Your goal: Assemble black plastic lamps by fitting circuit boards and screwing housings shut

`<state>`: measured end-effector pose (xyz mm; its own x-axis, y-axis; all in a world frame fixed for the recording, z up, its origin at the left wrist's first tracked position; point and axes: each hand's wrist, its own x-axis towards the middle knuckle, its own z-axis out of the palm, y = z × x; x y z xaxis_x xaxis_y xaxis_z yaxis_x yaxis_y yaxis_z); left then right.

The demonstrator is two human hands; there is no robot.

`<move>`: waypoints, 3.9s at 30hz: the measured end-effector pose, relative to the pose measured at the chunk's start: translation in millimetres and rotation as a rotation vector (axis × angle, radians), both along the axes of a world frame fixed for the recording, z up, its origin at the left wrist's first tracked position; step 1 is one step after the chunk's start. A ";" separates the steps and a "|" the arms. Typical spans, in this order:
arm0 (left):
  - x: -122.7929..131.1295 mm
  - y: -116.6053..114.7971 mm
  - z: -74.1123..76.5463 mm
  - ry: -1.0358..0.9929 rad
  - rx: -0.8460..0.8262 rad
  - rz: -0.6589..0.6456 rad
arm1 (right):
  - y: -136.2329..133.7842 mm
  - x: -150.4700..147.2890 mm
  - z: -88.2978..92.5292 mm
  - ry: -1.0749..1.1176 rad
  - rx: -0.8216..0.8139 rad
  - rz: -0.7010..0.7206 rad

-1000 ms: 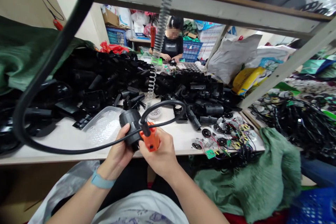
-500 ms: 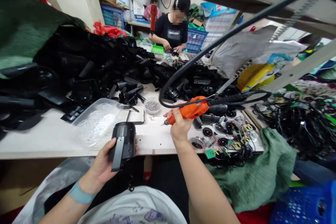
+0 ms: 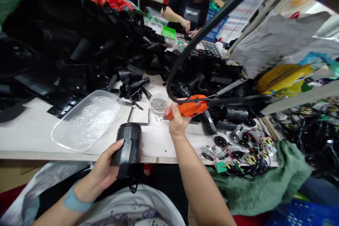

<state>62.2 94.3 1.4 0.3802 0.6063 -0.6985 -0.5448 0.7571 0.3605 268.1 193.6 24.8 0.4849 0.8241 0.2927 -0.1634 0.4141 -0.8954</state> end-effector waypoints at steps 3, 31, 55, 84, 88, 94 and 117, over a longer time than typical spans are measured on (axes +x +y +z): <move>2.2 0.4 -1.7 0.001 -0.016 0.001 | -16.2 -0.3 25.2 0.010 0.087 0.034; -18.9 -14.5 25.9 0.624 1.429 -0.656 | -91.5 -23.0 86.7 0.092 0.198 0.301; 10.6 -10.9 5.9 0.080 0.165 -0.077 | -100.7 -33.6 90.4 0.006 0.183 0.323; 11.2 -13.5 7.5 0.119 0.264 -0.125 | -99.2 -48.5 86.1 -0.016 0.152 0.397; 9.8 -13.5 7.6 0.125 0.282 -0.127 | -95.6 -49.1 83.0 -0.010 0.167 0.459; 10.5 -13.7 5.5 0.135 0.314 -0.116 | -93.2 -49.6 77.5 0.015 0.137 0.513; -98.2 -18.6 41.0 0.113 0.300 -0.274 | -97.5 -6.8 103.2 0.155 0.187 0.284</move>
